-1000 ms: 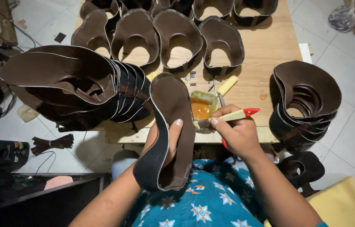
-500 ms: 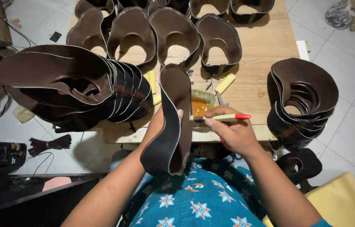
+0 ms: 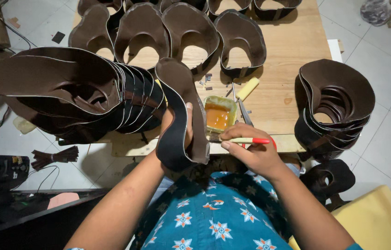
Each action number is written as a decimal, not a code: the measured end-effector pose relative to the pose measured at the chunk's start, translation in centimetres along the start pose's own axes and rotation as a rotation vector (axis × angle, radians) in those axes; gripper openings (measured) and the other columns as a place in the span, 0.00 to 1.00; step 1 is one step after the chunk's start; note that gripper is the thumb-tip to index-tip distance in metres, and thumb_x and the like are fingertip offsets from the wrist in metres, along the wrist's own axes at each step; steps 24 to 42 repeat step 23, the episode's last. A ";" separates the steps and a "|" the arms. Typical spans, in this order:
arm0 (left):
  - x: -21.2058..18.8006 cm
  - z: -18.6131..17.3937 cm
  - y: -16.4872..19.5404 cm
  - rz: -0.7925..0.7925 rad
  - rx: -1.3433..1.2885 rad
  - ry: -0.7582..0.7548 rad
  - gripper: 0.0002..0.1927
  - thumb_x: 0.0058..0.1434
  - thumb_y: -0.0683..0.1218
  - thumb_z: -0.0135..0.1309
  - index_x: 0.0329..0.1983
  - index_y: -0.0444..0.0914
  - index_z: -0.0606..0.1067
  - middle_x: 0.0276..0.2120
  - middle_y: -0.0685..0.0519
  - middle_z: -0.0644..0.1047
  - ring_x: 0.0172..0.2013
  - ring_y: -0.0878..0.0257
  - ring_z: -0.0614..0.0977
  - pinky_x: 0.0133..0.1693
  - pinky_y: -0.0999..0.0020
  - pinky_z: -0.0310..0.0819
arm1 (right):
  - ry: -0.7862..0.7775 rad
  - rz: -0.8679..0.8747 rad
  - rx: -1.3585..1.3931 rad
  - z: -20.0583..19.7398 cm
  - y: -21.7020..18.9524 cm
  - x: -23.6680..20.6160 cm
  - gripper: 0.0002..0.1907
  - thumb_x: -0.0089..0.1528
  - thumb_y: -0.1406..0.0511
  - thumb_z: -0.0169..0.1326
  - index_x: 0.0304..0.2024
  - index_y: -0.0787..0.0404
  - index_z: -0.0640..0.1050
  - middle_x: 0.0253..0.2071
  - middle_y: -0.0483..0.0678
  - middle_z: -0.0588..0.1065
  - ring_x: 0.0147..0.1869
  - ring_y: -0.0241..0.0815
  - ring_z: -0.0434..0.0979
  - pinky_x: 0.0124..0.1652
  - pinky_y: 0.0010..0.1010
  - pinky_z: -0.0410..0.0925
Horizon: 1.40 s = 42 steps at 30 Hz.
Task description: The person holds a curved shoe upper in one hand and uses a brush to spread glue from a small container onto its edge. They work through several shoe uppers one at a time, setting each finished piece on the table with the others.
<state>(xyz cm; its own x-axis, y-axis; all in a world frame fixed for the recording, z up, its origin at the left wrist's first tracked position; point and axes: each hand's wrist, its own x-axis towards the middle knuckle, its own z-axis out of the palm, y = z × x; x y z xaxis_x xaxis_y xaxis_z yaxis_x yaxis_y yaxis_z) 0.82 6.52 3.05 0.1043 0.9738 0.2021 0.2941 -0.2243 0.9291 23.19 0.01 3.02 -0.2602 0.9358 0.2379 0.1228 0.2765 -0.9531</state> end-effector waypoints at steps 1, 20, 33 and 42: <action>-0.1 -0.1 -0.1 -0.022 -0.036 0.007 0.14 0.73 0.43 0.42 0.34 0.32 0.71 0.27 0.44 0.74 0.28 0.51 0.74 0.34 0.57 0.69 | -0.021 0.030 0.026 -0.1 0.0 -0.1 0.07 0.60 0.71 0.62 0.41 0.66 0.81 0.43 0.51 0.81 0.50 0.43 0.81 0.52 0.32 0.71; -3.2 -1.8 0.2 0.038 0.471 -0.448 0.15 0.72 0.49 0.48 0.47 0.31 0.75 0.28 0.40 0.74 0.30 0.54 0.75 0.34 0.58 0.66 | 0.228 0.016 0.093 -0.7 3.6 3.3 0.11 0.63 0.71 0.62 0.47 0.67 0.78 0.48 0.49 0.79 0.54 0.37 0.77 0.54 0.28 0.70; -3.3 -1.8 0.1 -0.261 0.179 -0.420 0.24 0.73 0.55 0.52 0.32 0.29 0.76 0.23 0.39 0.74 0.27 0.53 0.75 0.34 0.58 0.70 | 0.219 0.003 0.101 -1.1 3.7 3.7 0.11 0.64 0.70 0.62 0.48 0.66 0.79 0.49 0.49 0.79 0.55 0.39 0.77 0.57 0.29 0.70; -3.3 -1.8 0.1 -0.261 0.179 -0.420 0.24 0.73 0.55 0.52 0.32 0.29 0.76 0.23 0.39 0.74 0.27 0.53 0.75 0.34 0.58 0.70 | 0.219 0.003 0.101 -1.1 3.7 3.7 0.11 0.64 0.70 0.62 0.48 0.66 0.79 0.49 0.49 0.79 0.55 0.39 0.77 0.57 0.29 0.70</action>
